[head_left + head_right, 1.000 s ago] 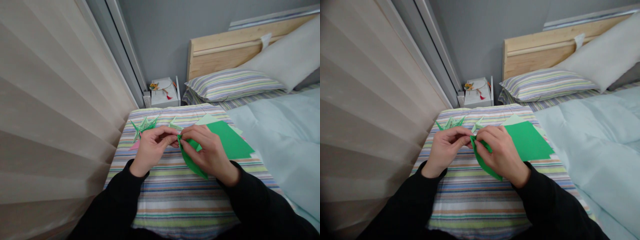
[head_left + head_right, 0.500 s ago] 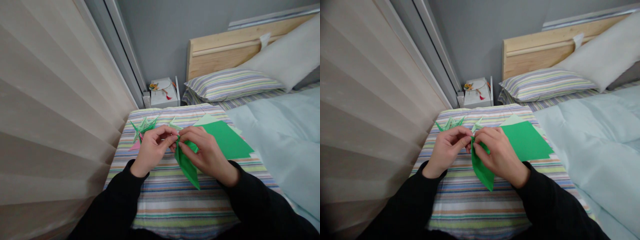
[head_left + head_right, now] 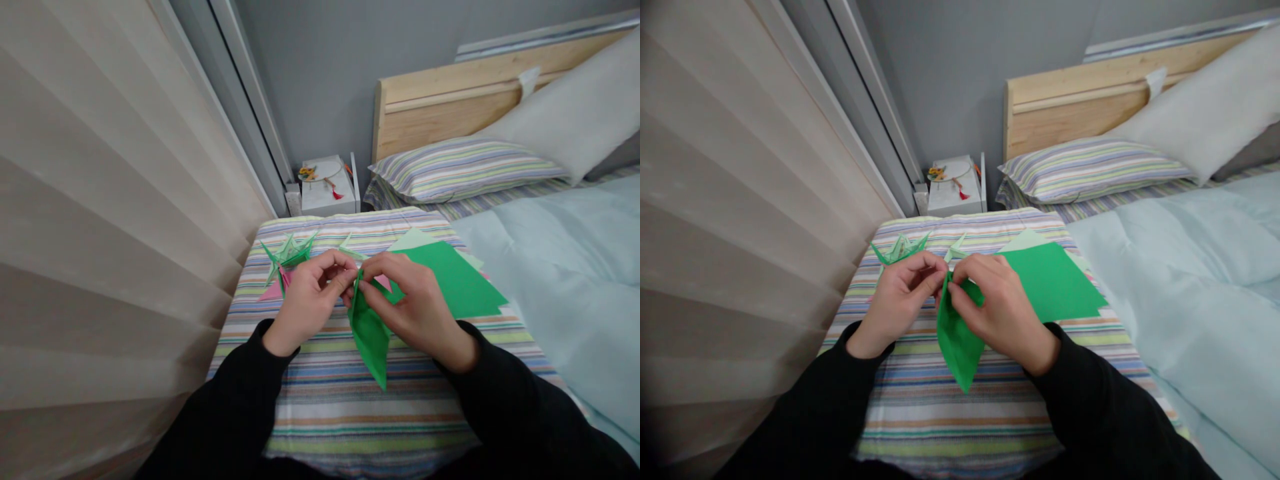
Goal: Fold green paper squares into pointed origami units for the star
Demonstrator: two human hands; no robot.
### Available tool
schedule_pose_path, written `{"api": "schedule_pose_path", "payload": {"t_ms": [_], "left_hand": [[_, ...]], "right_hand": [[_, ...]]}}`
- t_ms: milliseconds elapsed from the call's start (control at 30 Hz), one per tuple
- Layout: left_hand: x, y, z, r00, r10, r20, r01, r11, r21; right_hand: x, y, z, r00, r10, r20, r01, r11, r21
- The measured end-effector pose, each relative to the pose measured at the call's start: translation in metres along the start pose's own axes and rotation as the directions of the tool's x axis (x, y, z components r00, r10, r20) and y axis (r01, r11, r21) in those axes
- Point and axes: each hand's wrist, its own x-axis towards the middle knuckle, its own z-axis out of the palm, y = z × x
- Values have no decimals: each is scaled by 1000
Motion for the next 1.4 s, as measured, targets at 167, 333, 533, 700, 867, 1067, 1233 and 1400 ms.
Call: {"api": "schedule_pose_path", "payload": {"t_ms": [167, 333, 533, 700, 867, 1067, 1233, 1400], "left_hand": [[2, -2, 0, 1000, 0, -7, 0, 1000, -31], [1, 0, 1, 998, 17, -55, -18, 1000, -14], [-1, 1, 1, 996, 43, -82, -42, 999, 13], [-3, 2, 2, 988, 111, -109, -99, 989, 110], [-4, 4, 3, 985, 131, -113, -117, 985, 126], [-5, 3, 4, 990, 110, -87, -100, 989, 109], [-7, -1, 4, 989, 145, -14, -143, 987, 77], [-4, -10, 3, 985, 161, -60, -150, 975, 163]], "right_hand": [[-1, 1, 0, 997, 38, -59, -39, 999, -9], [0, 1, 0, 997, 24, -73, -21, 999, 35], [2, -1, -1, 997, 58, -41, -53, 992, 117], [1, -3, -1, 973, 230, -10, -218, 934, 282], [1, -5, -1, 949, 315, 36, -302, 864, 403], [1, -6, -2, 960, 281, 7, -266, 904, 336], [0, 3, 1, 991, -18, -132, 11, 999, -48], [1, 7, 2, 983, -177, -45, 151, 926, -346]]}}
